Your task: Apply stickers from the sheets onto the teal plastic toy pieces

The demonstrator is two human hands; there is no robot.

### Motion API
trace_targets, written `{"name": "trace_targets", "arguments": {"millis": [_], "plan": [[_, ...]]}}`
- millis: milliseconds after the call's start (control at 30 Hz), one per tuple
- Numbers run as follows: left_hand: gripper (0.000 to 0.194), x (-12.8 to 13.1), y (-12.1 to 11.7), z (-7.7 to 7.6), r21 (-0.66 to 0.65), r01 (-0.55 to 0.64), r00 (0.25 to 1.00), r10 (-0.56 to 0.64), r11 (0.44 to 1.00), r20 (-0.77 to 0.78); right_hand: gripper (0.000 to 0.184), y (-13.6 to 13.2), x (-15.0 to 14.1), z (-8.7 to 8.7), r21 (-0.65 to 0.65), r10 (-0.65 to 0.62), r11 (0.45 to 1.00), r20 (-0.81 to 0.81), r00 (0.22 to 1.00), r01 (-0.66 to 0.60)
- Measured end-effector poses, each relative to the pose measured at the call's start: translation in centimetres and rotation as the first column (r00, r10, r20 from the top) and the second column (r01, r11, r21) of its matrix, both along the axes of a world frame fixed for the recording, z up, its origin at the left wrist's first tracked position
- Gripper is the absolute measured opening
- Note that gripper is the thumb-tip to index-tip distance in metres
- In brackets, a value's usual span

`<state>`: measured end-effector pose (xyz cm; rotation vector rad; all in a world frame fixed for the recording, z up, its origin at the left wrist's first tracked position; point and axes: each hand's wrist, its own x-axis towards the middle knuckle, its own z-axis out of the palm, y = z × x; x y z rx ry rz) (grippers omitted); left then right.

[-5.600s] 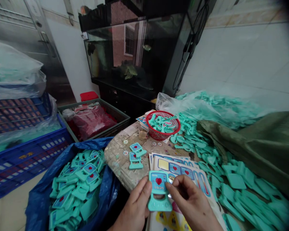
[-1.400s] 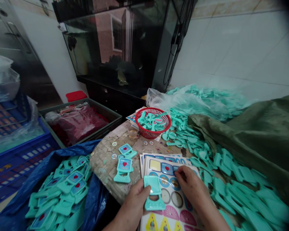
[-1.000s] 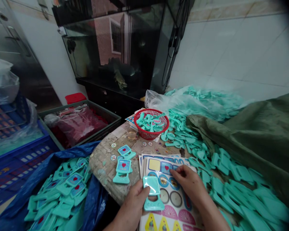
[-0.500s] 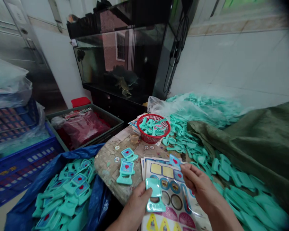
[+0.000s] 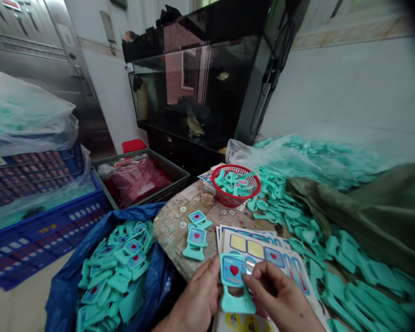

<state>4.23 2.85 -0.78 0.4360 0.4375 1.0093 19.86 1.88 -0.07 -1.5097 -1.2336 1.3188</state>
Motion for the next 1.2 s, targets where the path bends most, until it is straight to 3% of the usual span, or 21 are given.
{"name": "trace_targets", "arguments": {"millis": [200,467,933,1067,1200], "plan": [[0.028,-0.5,-0.5,0.6,0.014,-0.025,0.999,0.026,1.000,-0.046,0.035,-0.1,-0.5,0.5,0.005,0.032,0.999,0.043,0.999,-0.033],[0.027,-1.1,-0.5,-0.1,0.016,0.003,0.993,-0.001,1.000,-0.114,0.032,-0.4,0.3,-0.1,0.030,0.095,0.995,0.023,0.995,-0.096],[0.027,-1.2,-0.7,0.5,0.012,0.023,0.997,-0.022,1.000,-0.073,0.029,-0.5,-0.4,0.7,0.005,0.081,0.997,0.034,0.996,-0.081],[0.028,-1.3,-0.9,0.6,0.030,0.033,0.994,-0.030,0.999,-0.100,0.027,-0.6,-0.4,0.7,0.055,0.074,0.995,0.136,0.988,-0.082],[0.032,-1.2,-1.0,0.8,0.110,0.060,0.963,-0.028,0.992,-0.267,0.024,-0.9,-0.2,0.5,0.094,0.087,0.987,0.364,0.927,-0.129]]}}
